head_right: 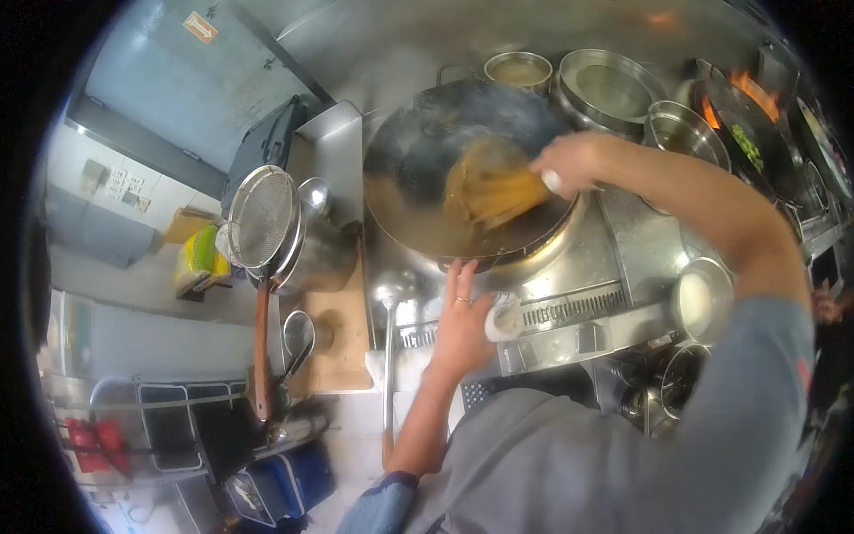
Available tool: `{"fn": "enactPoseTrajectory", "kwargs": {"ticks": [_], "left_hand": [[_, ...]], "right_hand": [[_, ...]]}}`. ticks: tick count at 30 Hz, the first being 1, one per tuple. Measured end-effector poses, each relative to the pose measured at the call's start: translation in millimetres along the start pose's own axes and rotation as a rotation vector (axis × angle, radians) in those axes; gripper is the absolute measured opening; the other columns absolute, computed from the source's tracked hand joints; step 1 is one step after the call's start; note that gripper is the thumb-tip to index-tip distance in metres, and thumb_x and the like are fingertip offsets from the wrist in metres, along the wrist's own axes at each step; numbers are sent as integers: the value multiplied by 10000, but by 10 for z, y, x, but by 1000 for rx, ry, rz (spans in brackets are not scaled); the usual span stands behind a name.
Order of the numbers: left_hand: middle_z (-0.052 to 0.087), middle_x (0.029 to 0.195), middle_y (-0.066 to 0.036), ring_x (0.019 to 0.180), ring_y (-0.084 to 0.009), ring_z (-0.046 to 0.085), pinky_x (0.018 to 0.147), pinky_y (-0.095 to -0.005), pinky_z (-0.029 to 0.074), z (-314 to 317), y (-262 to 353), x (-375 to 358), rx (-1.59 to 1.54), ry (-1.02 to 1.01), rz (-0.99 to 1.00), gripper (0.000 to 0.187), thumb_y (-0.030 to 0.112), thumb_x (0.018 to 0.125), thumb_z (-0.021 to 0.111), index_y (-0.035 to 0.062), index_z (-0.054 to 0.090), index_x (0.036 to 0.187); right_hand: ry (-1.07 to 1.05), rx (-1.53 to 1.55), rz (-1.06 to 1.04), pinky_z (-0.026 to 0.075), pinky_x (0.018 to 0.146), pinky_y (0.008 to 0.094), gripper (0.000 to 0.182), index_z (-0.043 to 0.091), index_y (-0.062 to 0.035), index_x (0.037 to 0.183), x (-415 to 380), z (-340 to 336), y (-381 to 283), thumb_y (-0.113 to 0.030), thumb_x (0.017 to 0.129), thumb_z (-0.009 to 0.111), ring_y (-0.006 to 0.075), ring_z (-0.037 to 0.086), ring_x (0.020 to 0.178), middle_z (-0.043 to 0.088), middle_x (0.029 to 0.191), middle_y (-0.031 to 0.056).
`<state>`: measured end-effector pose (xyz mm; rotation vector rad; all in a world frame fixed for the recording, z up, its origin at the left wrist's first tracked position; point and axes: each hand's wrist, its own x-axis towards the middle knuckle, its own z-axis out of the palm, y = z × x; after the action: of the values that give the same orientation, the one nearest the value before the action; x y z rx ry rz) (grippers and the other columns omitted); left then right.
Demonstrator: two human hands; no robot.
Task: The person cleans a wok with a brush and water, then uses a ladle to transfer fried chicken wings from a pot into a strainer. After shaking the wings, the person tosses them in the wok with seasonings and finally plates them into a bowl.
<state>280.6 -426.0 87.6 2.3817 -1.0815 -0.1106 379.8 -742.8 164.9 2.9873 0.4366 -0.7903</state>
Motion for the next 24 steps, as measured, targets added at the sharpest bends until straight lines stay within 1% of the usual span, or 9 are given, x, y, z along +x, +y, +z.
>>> {"fn": "enactPoseTrajectory", "kwargs": {"ticks": [5,7,11,13,14,16,18,21,24], "left_hand": [[264,1488,-256,1415,-450,204,1125,-459,308,-49,-30,-101,-227,101,30,370,-8,605,724,-28,594,950],[270,1488,-258,1410,-419,252,1130,-446,296,108,-208,-328,-355,216,37,374,20,659,732,-19,612,1011],[506,1311,-113,1170,-230,542,997,-394,450,-35,-325,-623,-1067,253,-582,601,153,867,638,44,399,1408],[506,1321,-111,1175,-240,540,984,-395,463,154,-641,-577,-1617,341,-646,581,199,900,621,68,383,1414],[562,1226,-115,1136,-283,563,936,-422,493,91,-601,-422,-1708,318,-706,417,280,945,539,90,498,1313],[532,1279,-124,1173,-312,538,954,-522,476,-135,-438,-131,-1807,215,-790,487,311,958,533,82,404,1368],[528,1277,-167,1184,-379,521,941,-641,456,-261,-303,138,-1836,146,-839,471,370,975,497,68,423,1329],[533,1269,-183,1184,-404,517,944,-633,457,-51,-548,304,-2024,-52,-709,441,387,978,486,69,463,1282],[580,1150,-169,1051,-360,580,892,-556,486,-49,-501,452,-2017,-49,-926,326,306,961,520,74,500,1190]], "right_hand": [[99,488,316,578,768,378,770,467,-210,1407,497,-36,-630,-236,690,747,311,667,965,638,1193,146],[211,445,166,587,720,362,797,433,-232,1437,643,527,-329,-231,703,744,305,674,942,618,1238,150],[-36,220,100,541,860,390,736,501,-203,1389,-359,92,-9,-223,700,759,297,643,1035,635,1209,135],[-25,-10,224,506,912,416,608,584,-150,1273,-244,-108,175,-198,694,765,296,625,1068,656,1158,120],[130,-3,277,505,904,436,456,625,-123,1157,53,-30,311,-213,722,731,304,629,1049,673,1108,113],[351,113,304,511,888,442,355,639,-99,1103,541,5,205,-233,774,632,329,632,1027,677,1081,143],[310,289,399,516,907,417,418,622,-112,1153,606,52,-333,-211,749,664,324,637,1045,669,1113,163],[294,325,320,523,908,406,670,521,-169,1337,369,409,-145,-206,702,732,339,645,1023,667,1133,142],[239,219,276,524,906,407,693,524,-194,1345,192,343,327,-246,693,754,311,643,1040,658,1167,120]]}}
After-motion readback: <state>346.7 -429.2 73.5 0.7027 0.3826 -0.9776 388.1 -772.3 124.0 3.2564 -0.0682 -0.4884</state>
